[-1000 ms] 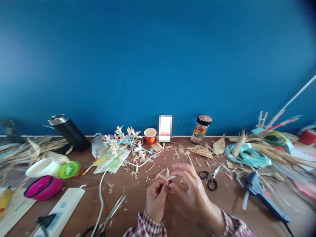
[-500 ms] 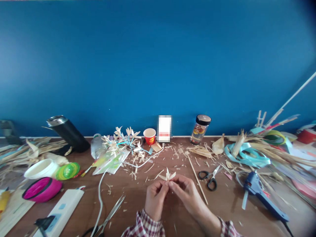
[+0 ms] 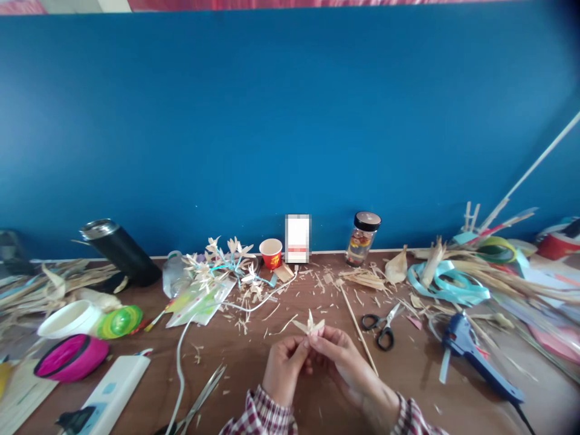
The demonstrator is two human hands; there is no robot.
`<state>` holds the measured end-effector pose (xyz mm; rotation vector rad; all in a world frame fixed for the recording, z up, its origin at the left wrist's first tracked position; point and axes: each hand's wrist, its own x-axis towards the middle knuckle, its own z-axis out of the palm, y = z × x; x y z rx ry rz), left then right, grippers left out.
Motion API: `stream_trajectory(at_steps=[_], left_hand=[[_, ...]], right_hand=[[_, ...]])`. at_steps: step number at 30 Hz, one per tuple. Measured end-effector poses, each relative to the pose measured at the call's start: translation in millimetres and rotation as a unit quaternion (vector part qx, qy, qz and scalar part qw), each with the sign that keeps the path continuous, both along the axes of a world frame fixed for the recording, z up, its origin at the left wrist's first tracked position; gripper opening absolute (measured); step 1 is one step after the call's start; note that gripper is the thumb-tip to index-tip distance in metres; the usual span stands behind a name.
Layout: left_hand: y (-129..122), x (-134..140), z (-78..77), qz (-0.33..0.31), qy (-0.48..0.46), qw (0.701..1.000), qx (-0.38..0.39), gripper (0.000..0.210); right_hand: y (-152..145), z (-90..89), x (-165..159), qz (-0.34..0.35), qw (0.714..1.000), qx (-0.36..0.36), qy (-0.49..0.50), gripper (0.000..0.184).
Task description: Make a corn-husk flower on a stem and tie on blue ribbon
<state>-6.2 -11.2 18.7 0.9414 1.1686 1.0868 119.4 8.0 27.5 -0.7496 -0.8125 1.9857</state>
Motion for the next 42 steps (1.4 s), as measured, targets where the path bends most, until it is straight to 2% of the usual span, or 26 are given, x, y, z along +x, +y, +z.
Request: stream_trajectory(at_steps=[2, 3, 5, 8, 10, 13, 19, 29, 37, 42], left_hand=[[-1, 0, 4.0, -0.018, 0.031, 0.999, 0.028, 0.034], [-2, 0, 5.8, -0.006, 0.058, 0.997, 0.045, 0.033], [-4, 0, 9.0, 0.068, 0.137, 0.983, 0.106, 0.027], [-8, -2, 12.7, 0.176, 0.252, 0.921, 0.24, 0.013], [-9, -4, 14.4, 0.192, 0.29, 0.887, 0.303, 0.008], [-10, -5, 15.4, 0.199, 0.31, 0.865, 0.341, 0.019], [-9, -5, 14.9, 0.193, 0.295, 0.879, 0.322, 0.004], [-6, -6, 13.8, 0.193, 0.289, 0.892, 0.288, 0.006], [-6, -5, 16.6, 0.193, 0.292, 0.895, 0.277, 0.006], [-6, -6, 13.0, 0.181, 0.297, 0.897, 0.272, 0.008]], right_hand=[[0, -0.6, 1, -0.005, 1.0, -0.013, 0.008, 0.021], [1, -0.9, 1, -0.016, 1.0, -0.016, 0.007, 0.021], [1, -1.7, 2, -0.05, 0.998, -0.023, -0.005, 0.019], [2, -3.9, 2, -0.083, 0.995, -0.015, -0.043, 0.02], [1, -5.4, 0, -0.078, 0.994, 0.002, -0.071, 0.023], [-1, -6.6, -4, -0.074, 0.993, 0.02, -0.087, 0.026], [-4, -4.9, -10, -0.074, 0.991, 0.042, -0.099, 0.025], [-5, -4.3, -10, -0.072, 0.994, 0.032, -0.072, 0.023], [-5, -4.8, -11, -0.067, 0.99, 0.049, -0.11, 0.027], [-5, -6.3, -11, -0.07, 0.988, 0.067, -0.121, 0.029]])
